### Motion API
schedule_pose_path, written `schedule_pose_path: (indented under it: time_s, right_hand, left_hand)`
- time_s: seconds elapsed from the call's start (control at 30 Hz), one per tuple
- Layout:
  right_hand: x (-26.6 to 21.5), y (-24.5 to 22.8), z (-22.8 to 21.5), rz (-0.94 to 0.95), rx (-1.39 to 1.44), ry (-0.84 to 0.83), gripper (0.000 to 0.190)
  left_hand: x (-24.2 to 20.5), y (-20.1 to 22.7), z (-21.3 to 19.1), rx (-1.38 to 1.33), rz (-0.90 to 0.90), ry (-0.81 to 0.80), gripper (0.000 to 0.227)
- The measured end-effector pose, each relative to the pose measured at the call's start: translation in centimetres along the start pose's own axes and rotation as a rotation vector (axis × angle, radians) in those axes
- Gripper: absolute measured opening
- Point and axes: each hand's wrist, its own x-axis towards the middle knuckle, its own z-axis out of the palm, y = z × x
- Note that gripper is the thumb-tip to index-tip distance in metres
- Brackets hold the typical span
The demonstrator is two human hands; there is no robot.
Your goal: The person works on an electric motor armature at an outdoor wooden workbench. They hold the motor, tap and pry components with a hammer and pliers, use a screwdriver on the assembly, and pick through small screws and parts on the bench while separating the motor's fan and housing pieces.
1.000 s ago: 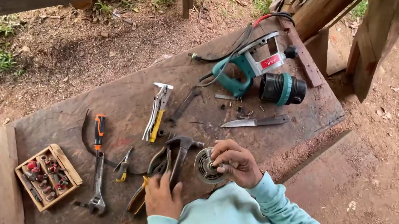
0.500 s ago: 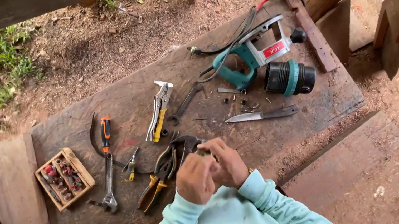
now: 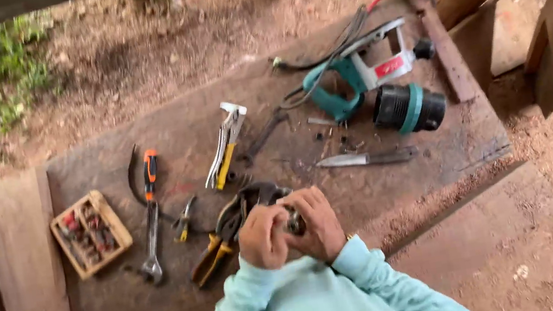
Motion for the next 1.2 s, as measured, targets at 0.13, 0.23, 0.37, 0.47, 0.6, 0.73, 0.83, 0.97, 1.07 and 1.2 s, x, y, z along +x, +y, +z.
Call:
schedule_pose_path:
  time_s: [0.13, 0.23, 0.37, 0.47, 0.6, 0.73, 0.83, 0.97, 1.07, 1.2]
  right_hand:
    - [1.9, 2.3, -1.9, 0.054, 0.588, -0.269, 0.106]
    - [0.7, 4.6, -0.8, 0.021, 0.786, -0.423, 0.12]
    - [-0.5, 9.8, 5.5, 0.025, 0.735, -0.286, 0.078]
    - [-2.5, 14.4, 10.2, 0.475, 1.131, -0.316, 0.05]
    - [-0.8, 10.8, 6.9, 0.08, 0.7, -0.306, 0.051]
    - [-3.4, 12.7, 8.6, 0.063, 0.784, -0.134, 0.076]
    - [-3.1, 15.4, 9.2, 0.243, 0.94, -0.12, 0.081]
    - [-2.8, 13.3, 6.9, 0.321, 0.939, -0.343, 0.06]
    - [-1.9, 12.3, 5.6, -0.182, 0.49, -0.316, 0.064]
    - [-1.5, 9.7, 4.4, -0.001, 0.637, -0.355, 0.066]
  left_hand:
    - [0.0, -1.2, 0.5, -0.037, -0.14, 0.088, 0.006]
    - [-0.2, -0.2, 0.4, -0.075, -0.283, 0.1, 0.006]
    - [1.0, 1.1, 0.3, 0.055, -0.109, 0.063, 0.005]
    - [1.4, 2.3, -0.8, 0.236, 0.383, -0.264, 0.007]
    - [-1.3, -3.3, -1.8, -0.101, -0.281, 0.316, 0.014]
    - [0.1, 1.2, -4.2, -0.087, -0.444, 0.354, 0.007]
    - [1.4, 2.6, -3.2, 0.043, -0.292, 0.208, 0.006]
    - [0.2, 3.5, -2.6, 0.103, -0.414, 0.095, 0.012]
    - [0.2, 2.6, -2.5, 0.133, -0.328, 0.071, 0.015]
    - [-0.2, 4.0, -2.9, 0.13, -0.338, 0.039, 0.015]
